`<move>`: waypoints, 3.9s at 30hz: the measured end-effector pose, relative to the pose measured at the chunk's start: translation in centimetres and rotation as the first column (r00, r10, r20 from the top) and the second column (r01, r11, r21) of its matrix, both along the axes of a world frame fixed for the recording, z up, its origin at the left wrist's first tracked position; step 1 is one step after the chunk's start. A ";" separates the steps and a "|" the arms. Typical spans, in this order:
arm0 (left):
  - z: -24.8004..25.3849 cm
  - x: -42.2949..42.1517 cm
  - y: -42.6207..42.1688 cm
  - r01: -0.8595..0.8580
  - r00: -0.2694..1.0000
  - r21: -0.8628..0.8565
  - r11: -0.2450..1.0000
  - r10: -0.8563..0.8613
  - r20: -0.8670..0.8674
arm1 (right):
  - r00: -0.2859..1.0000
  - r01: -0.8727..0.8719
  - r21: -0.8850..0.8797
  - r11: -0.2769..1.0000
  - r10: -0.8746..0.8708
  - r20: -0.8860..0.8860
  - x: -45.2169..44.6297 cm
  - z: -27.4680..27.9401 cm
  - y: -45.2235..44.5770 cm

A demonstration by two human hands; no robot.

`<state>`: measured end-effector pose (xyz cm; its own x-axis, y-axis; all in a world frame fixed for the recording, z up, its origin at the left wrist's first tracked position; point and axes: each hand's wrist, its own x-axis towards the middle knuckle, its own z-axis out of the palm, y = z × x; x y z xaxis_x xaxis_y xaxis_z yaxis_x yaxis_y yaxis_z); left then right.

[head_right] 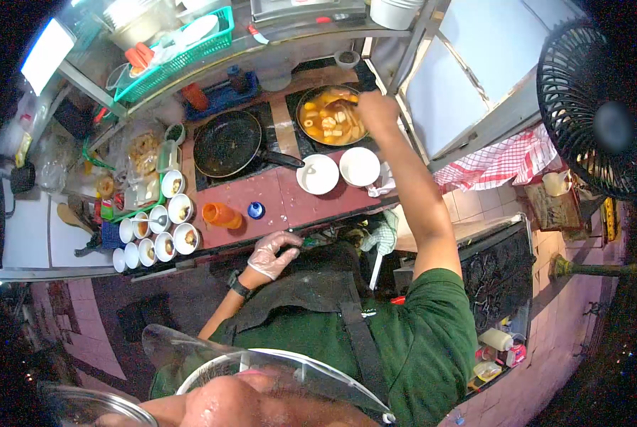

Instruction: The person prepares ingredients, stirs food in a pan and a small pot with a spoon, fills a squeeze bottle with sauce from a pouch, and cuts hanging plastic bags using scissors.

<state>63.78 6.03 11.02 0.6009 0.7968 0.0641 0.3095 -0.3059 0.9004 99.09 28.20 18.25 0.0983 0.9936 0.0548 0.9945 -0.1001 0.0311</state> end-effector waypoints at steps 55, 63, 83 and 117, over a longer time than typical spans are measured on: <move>-4.0 -6.2 -7.5 -0.190 0.961 -0.317 0.929 0.111 -0.253 | 0.341 0.702 -0.332 0.630 -0.707 -0.619 -2.5 -50.2 -23.0; -5.0 -6.9 -5.0 0.091 0.985 -0.128 0.988 -0.109 -0.135 | 0.459 0.145 -0.435 0.888 -0.450 -0.766 -9.8 -25.9 -33.4; 4.8 -2.8 -3.7 0.153 0.689 -0.542 0.826 0.304 0.658 | -0.315 0.049 0.033 0.998 0.047 -0.948 -18.9 -9.8 -32.1; 2.1 -2.2 5.6 0.597 -0.040 -0.519 0.611 0.670 0.742 | 0.772 -0.550 -0.328 0.768 0.318 -0.550 -22.3 13.3 -13.2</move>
